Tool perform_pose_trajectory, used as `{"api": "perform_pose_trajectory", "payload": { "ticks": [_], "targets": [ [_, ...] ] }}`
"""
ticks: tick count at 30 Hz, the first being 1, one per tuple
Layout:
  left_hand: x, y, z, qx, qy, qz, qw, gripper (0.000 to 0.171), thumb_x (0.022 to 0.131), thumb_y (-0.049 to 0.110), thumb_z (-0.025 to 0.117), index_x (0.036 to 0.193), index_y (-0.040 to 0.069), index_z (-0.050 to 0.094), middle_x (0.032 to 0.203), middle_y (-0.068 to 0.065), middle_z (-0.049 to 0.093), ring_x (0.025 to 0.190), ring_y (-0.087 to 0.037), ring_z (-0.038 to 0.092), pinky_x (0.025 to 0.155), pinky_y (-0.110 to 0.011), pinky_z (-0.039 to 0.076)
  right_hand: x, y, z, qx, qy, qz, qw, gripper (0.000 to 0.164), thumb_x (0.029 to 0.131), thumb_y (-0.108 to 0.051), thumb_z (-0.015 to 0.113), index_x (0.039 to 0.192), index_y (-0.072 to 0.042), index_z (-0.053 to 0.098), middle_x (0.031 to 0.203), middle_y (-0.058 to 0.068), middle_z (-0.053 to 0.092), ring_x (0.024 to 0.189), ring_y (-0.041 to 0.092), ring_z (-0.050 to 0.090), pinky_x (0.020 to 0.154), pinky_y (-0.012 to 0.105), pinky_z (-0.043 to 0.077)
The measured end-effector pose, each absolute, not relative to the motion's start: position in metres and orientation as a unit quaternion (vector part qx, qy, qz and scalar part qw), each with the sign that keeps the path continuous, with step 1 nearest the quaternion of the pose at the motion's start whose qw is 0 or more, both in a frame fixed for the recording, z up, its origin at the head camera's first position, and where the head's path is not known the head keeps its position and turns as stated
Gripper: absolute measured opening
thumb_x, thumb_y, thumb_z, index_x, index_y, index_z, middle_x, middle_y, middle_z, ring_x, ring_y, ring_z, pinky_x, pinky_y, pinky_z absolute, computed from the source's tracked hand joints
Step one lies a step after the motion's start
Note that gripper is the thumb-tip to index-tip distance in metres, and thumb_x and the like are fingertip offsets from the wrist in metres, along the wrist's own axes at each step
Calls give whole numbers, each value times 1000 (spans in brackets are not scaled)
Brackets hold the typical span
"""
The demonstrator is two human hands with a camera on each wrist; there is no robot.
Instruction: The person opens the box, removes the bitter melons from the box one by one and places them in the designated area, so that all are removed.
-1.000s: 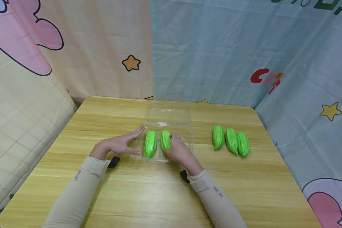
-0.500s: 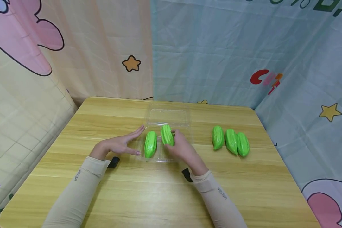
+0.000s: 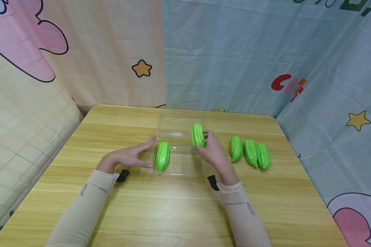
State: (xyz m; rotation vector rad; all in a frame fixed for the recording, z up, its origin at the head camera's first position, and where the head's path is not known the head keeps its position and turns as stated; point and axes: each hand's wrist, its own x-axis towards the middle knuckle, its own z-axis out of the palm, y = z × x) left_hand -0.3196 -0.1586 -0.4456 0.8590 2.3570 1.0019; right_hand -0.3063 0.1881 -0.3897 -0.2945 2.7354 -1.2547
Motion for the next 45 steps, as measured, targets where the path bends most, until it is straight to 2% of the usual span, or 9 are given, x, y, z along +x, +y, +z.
{"api": "perform_pose_trajectory", "payload": {
  "ticks": [8,15,19,24,27,36,45],
  "targets": [
    [-319,-158,-445,308,851,361,223,114,89,47,75,162,20,-8,167,-2,-18,151,-29,-8,119,-55,8,-316,227,-386,-33,923,-379,60,76,98,-20,65,153,7,19,146,34,38,126,48,48,97,56,47],
    [-318,-158,-446,309,850,364,223,114,89,46,75,162,18,-8,167,-1,-18,151,-29,-8,119,-56,7,-326,247,-396,3,949,-304,83,76,98,-20,64,151,14,20,145,42,33,132,54,37,106,62,37],
    [-317,-159,-445,307,849,366,224,113,90,42,75,162,16,-8,167,-4,-18,151,-30,-9,119,-57,7,-333,251,-409,-3,950,-296,101,74,97,-19,64,149,15,24,144,41,36,131,53,39,105,60,38],
    [-316,-159,-444,309,850,366,220,113,90,43,75,162,17,-8,167,-5,-17,151,-30,-8,119,-56,7,-337,250,-417,6,958,-272,87,71,95,-17,66,145,16,29,140,39,42,128,51,44,104,57,41],
    [-317,-159,-444,311,851,364,218,113,90,43,75,162,18,-8,167,-4,-17,151,-29,-8,119,-55,7,-337,250,-416,18,960,-263,89,71,95,-16,65,145,18,26,139,42,40,129,53,41,106,59,38],
    [-318,-158,-444,313,850,363,216,111,91,37,75,162,18,-8,167,-3,-17,151,-29,-8,119,-55,8,-335,249,-422,43,976,-207,51,72,89,-7,64,140,23,23,131,48,39,119,58,46,98,62,43],
    [-318,-158,-445,311,850,364,218,113,90,42,75,162,18,-8,167,-3,-18,151,-30,-8,119,-56,8,-333,241,-425,42,983,-174,34,80,88,-16,75,138,24,27,131,47,36,120,60,43,95,64,44]
  ]
}}
